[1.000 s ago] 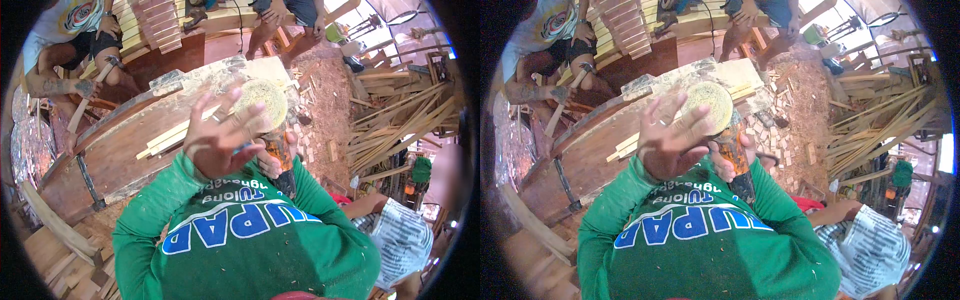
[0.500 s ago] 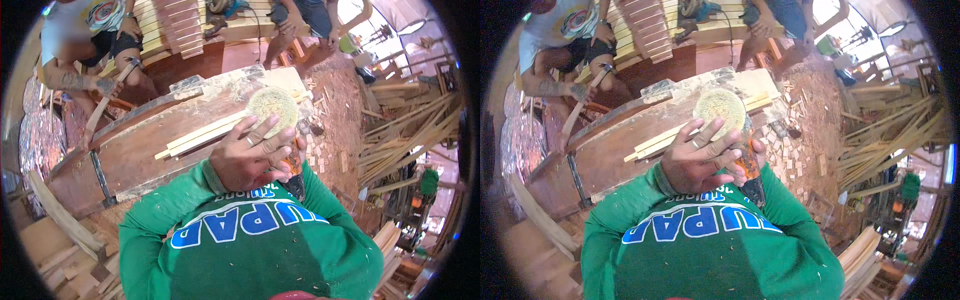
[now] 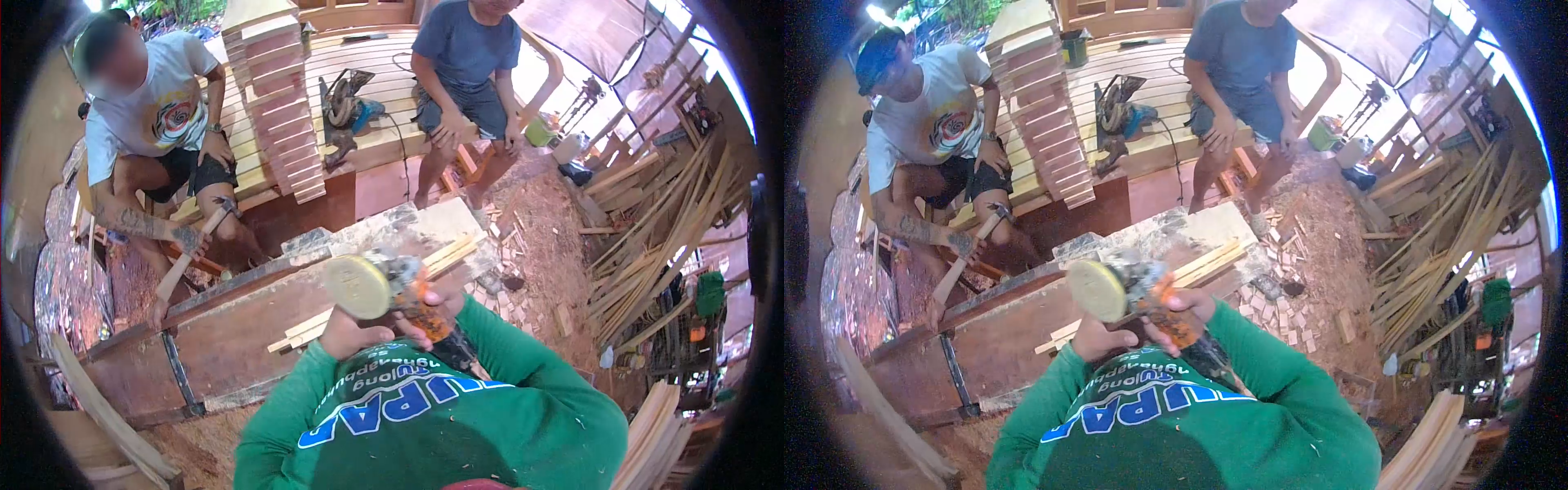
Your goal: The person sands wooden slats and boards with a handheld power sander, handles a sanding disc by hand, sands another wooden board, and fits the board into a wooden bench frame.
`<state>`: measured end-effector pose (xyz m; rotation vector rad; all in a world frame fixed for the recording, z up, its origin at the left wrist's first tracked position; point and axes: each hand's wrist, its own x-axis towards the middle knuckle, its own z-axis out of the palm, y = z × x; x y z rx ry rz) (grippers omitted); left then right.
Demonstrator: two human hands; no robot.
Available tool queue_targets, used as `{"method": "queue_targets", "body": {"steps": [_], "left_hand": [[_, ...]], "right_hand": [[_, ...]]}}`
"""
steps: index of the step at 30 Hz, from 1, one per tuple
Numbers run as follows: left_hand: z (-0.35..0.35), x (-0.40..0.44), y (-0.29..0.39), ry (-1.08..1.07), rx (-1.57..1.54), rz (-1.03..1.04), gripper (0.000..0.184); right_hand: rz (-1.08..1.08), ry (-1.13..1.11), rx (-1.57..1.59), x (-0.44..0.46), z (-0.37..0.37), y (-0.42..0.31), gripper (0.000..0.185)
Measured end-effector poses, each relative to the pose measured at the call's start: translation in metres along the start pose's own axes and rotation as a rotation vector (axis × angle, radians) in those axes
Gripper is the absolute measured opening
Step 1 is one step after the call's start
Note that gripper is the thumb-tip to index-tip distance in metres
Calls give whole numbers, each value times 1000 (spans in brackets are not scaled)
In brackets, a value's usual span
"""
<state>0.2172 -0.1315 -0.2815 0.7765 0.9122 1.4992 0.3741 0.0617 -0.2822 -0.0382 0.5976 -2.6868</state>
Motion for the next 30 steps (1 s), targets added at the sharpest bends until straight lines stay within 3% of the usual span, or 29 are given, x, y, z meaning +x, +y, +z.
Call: {"method": "queue_targets", "body": {"steps": [3,8,9,12,13,16,17,19,22,23,25,28,30], "left_hand": [[33,6,12,166,-306,27,81],[0,-8,-47,475,87,409,85],[7,-12,-46,576,-14,481,71],[5,-26,-36,824,-104,373,68],[0,-30,-32,866,47,414,68],[-40,-48,-23,919,612,530,67],[-71,-57,-30,894,866,561,68],[-75,-67,-11,861,1007,534,68],[-12,-70,76,699,809,556,75],[-28,-70,73,668,991,488,85],[-27,-70,72,526,1016,235,91],[-18,-69,59,221,800,-8,84],[-9,-76,40,46,609,-100,74]], "right_hand": [[102,38,-256,31,20,-8,55],[316,222,-644,32,14,-4,61],[102,269,-1101,26,13,2,67],[164,390,-1613,3,20,16,71],[134,533,-1715,2,7,31,59],[147,677,-1990,11,-10,61,57],[76,619,-1994,14,-2,65,55],[-145,576,-1948,20,23,66,60],[-609,571,-1897,29,82,61,73],[-709,540,-1941,32,102,53,76],[-908,477,-2029,38,132,39,82],[-718,421,-2278,53,147,41,82],[-688,470,-2317,56,127,63,67]]}}
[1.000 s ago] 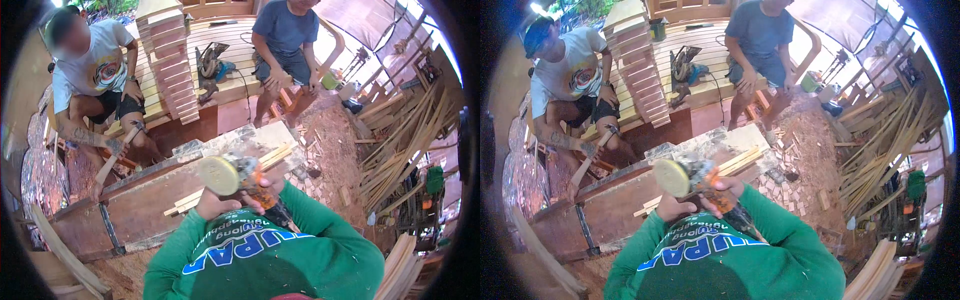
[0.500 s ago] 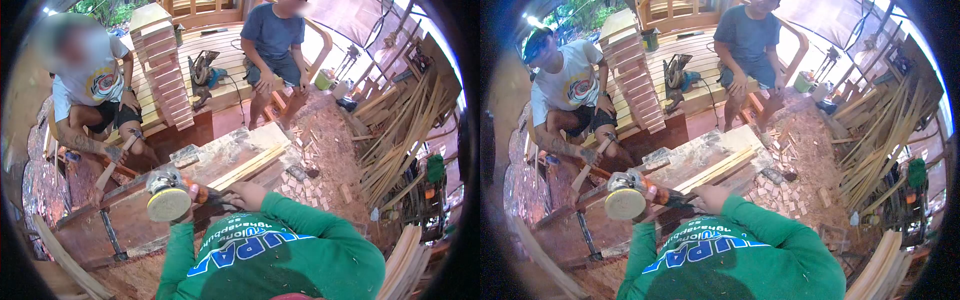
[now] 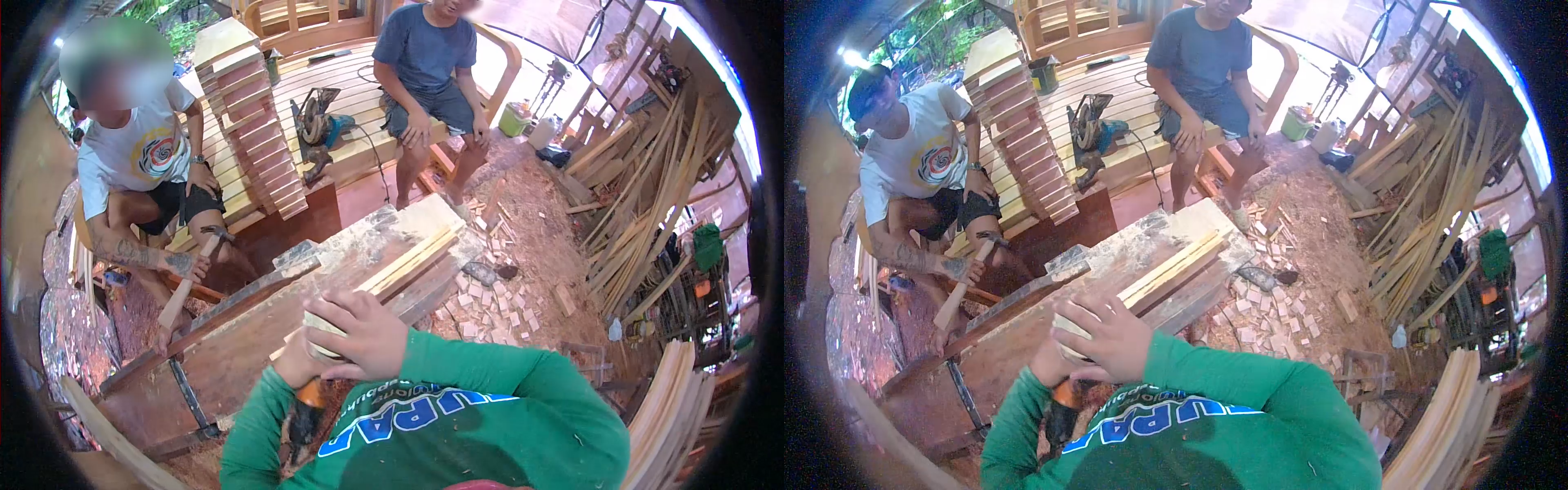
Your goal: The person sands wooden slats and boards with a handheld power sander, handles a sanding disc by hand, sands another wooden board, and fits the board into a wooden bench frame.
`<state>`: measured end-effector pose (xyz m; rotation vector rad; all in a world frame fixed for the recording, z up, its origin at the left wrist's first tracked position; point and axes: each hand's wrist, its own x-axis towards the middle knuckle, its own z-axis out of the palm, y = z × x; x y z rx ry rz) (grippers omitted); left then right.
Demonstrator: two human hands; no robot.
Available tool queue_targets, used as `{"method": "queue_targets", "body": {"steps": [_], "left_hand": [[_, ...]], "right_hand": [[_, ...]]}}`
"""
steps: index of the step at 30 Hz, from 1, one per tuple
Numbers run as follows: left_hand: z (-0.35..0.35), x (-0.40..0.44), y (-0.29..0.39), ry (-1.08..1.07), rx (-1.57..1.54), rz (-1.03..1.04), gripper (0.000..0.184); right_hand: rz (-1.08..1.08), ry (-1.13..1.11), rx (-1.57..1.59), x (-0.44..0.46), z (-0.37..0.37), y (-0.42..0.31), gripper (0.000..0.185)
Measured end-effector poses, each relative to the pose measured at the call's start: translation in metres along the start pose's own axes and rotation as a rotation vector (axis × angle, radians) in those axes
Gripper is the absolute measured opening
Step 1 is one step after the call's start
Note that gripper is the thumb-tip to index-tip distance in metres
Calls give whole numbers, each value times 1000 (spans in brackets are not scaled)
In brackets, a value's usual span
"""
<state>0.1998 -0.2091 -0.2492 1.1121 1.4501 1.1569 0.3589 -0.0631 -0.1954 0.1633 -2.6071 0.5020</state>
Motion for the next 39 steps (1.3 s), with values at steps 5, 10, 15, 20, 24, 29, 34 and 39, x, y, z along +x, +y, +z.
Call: {"method": "queue_targets", "body": {"steps": [5,10,15,20,24,29,34,39], "left_hand": [[41,-23,-42,-181,-434,-276,63],[47,-13,-24,-138,-646,-270,80],[41,-3,-25,-123,-568,-245,94],[28,-1,-32,-196,-323,-228,96],[28,1,-21,-128,-387,-227,92],[23,4,-37,-127,-383,-84,83],[18,5,-37,-128,-475,-185,75],[18,-1,-54,44,-570,-65,93]], "right_hand": [[60,-107,60,-34,20,5,53],[60,-143,73,-30,-18,16,57],[193,-103,-26,-14,-12,-4,56],[126,-114,6,-3,5,4,42],[54,-126,-5,4,-2,7,38],[-324,-311,154,21,-13,35,40],[-405,-384,337,51,-32,56,45],[73,86,-98,69,-85,163,49]]}}
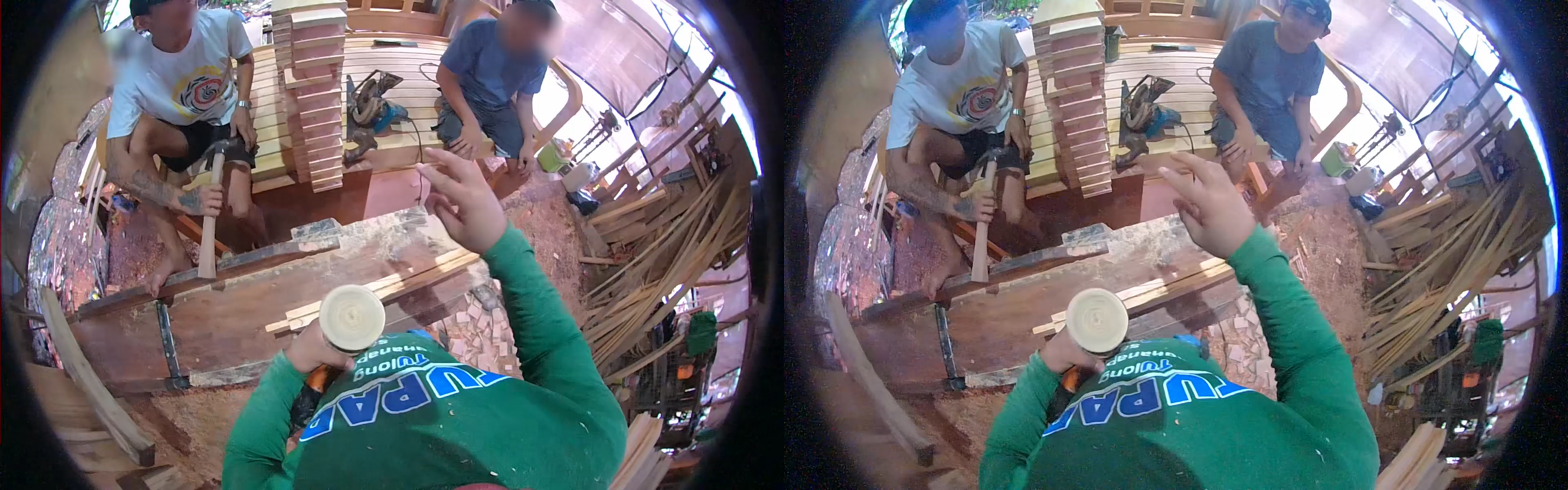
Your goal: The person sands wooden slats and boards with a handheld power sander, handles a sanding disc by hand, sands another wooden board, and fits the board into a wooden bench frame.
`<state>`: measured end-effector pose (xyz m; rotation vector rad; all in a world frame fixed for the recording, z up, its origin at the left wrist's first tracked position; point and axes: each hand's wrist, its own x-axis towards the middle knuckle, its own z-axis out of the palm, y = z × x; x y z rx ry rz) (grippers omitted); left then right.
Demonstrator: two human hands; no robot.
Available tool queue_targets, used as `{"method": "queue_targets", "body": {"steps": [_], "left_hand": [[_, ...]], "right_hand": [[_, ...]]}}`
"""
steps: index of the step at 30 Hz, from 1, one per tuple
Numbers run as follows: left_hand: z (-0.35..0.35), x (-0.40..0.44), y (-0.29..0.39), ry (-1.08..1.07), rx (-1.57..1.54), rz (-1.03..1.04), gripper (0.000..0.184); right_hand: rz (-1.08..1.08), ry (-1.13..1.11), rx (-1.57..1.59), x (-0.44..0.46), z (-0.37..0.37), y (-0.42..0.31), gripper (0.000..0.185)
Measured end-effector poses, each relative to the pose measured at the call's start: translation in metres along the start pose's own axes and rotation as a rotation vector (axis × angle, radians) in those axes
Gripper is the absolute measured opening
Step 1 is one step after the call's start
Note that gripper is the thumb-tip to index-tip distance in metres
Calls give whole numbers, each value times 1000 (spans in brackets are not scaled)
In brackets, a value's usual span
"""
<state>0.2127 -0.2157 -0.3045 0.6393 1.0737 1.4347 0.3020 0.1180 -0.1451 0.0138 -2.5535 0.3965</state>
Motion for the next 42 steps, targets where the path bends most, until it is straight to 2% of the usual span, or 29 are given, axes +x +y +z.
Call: {"method": "queue_targets", "body": {"steps": [1,5,7,10,12,14,17,18,21,22,23,24,27,29,30,34,37,38,42], "left_hand": [[0,0,0,31,39,3,95],[4,13,13,-19,-82,12,99],[10,13,19,42,-58,-3,95],[9,7,19,121,-77,-98,86],[2,7,7,128,-38,-121,86],[-1,6,4,63,63,-3,88],[-3,8,4,-17,16,22,92],[-7,6,4,-26,75,-30,96],[5,7,6,-16,-132,24,101],[0,6,-1,-11,-83,62,101],[-7,6,-11,-8,-28,97,102],[-8,10,-18,-46,-133,127,101],[-9,7,-30,18,-203,101,91],[-13,3,-27,26,-152,11,102],[-12,-3,-16,51,-50,-18,99],[-15,-1,-22,56,-119,22,99],[-17,-1,-28,119,-73,145,86],[-18,-4,-27,136,-83,171,86],[-27,-20,-22,175,-97,50,84]], "right_hand": [[-67,-90,58,-1,0,0,49],[-342,-449,341,-8,26,-83,57],[-385,-477,228,-24,47,-101,61],[-373,-450,233,-29,58,-107,59],[-355,-417,343,-32,67,-105,58],[-362,-406,407,-32,72,-106,55],[-399,-445,445,-27,73,-101,52],[-402,-464,464,-25,71,-100,51],[-443,-489,488,-17,69,-99,50],[-459,-488,491,-15,68,-100,50],[-409,-543,444,-13,61,-99,51],[-399,-524,472,-10,59,-96,52],[-307,-620,459,-10,48,-80,52],[-253,-662,413,-15,43,-85,55],[-218,-676,384,-15,41,-90,57],[-234,-497,353,-15,63,-132,62],[-105,-453,417,-25,92,-140,61],[-195,-453,334,-21,92,-141,60],[-329,-500,359,-5,85,-142,61]]}}
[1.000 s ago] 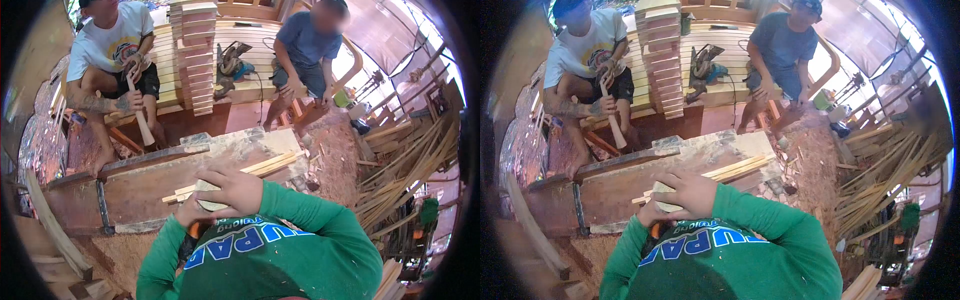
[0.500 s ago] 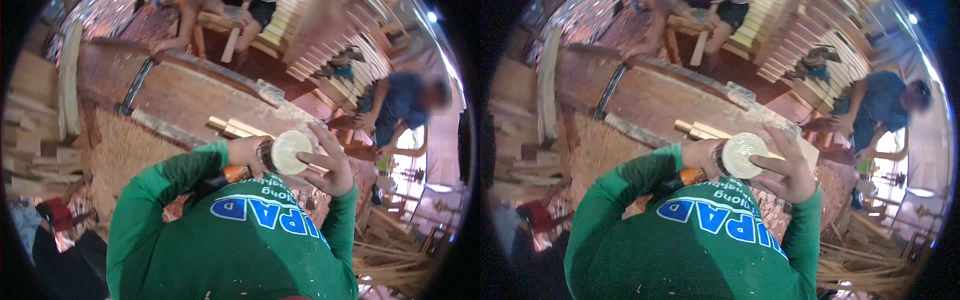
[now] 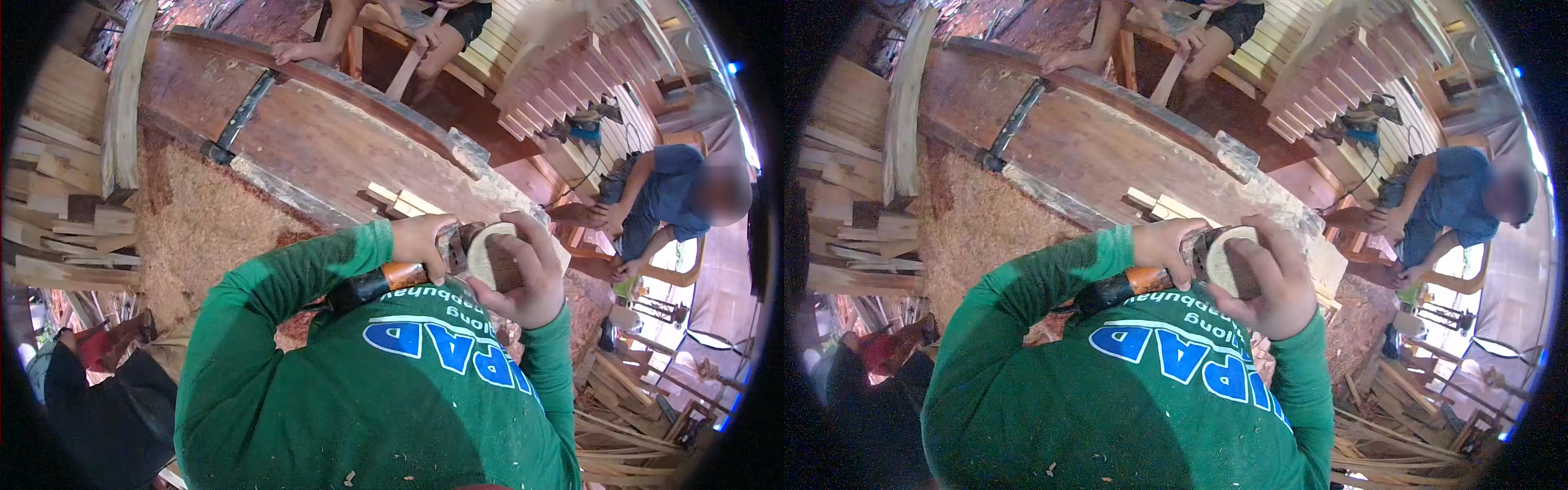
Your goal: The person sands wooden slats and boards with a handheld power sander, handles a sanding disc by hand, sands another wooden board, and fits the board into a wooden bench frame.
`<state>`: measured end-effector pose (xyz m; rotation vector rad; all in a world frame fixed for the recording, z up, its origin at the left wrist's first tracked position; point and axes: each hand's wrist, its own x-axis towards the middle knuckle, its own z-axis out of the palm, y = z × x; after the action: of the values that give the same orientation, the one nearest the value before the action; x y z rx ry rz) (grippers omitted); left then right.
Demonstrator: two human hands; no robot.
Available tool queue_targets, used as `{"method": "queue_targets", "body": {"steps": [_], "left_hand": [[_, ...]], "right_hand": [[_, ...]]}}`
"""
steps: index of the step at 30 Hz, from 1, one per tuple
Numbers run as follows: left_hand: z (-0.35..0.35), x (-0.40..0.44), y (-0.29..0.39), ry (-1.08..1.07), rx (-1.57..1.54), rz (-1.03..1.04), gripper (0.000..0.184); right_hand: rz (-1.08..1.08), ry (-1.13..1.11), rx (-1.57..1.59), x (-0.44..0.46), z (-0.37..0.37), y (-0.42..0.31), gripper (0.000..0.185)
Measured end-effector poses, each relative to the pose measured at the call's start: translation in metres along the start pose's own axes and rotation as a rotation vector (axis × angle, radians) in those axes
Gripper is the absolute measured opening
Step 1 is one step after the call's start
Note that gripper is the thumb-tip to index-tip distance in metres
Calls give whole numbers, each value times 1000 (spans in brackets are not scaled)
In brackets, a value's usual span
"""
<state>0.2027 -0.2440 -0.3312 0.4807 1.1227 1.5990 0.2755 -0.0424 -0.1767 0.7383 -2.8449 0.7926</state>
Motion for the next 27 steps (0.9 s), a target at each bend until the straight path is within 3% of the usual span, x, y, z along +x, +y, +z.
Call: {"method": "queue_targets", "body": {"steps": [3,5,7,9,10,13,14,15,17,21,23,25,27], "left_hand": [[-18,-4,-4,51,59,-39,89],[-31,-15,-8,137,-100,-18,94],[-51,-23,-3,220,-130,13,97],[-75,-33,-1,340,-165,168,99],[-121,-27,-33,385,160,219,101],[-205,-30,-57,331,36,165,103],[-189,-40,-44,570,20,120,96],[-176,-42,-20,660,90,162,94],[-238,-43,-63,696,254,68,93],[-281,-33,-111,735,308,116,95],[-289,-27,-134,742,288,134,94],[-290,-22,-140,716,217,79,96],[-263,-20,-122,769,215,85,95]], "right_hand": [[33,176,180,12,-4,7,70],[135,243,122,19,-12,8,87],[354,342,407,16,-4,16,86],[447,296,314,6,0,29,82],[613,270,261,2,1,24,77],[838,276,505,-24,26,29,58],[990,302,634,-34,35,26,53],[960,332,633,-45,44,26,48],[948,455,736,-61,66,30,41],[1081,570,723,-54,53,23,34],[1124,649,711,-48,41,24,32],[1013,755,643,-40,30,26,23],[1041,844,716,-29,22,25,20]]}}
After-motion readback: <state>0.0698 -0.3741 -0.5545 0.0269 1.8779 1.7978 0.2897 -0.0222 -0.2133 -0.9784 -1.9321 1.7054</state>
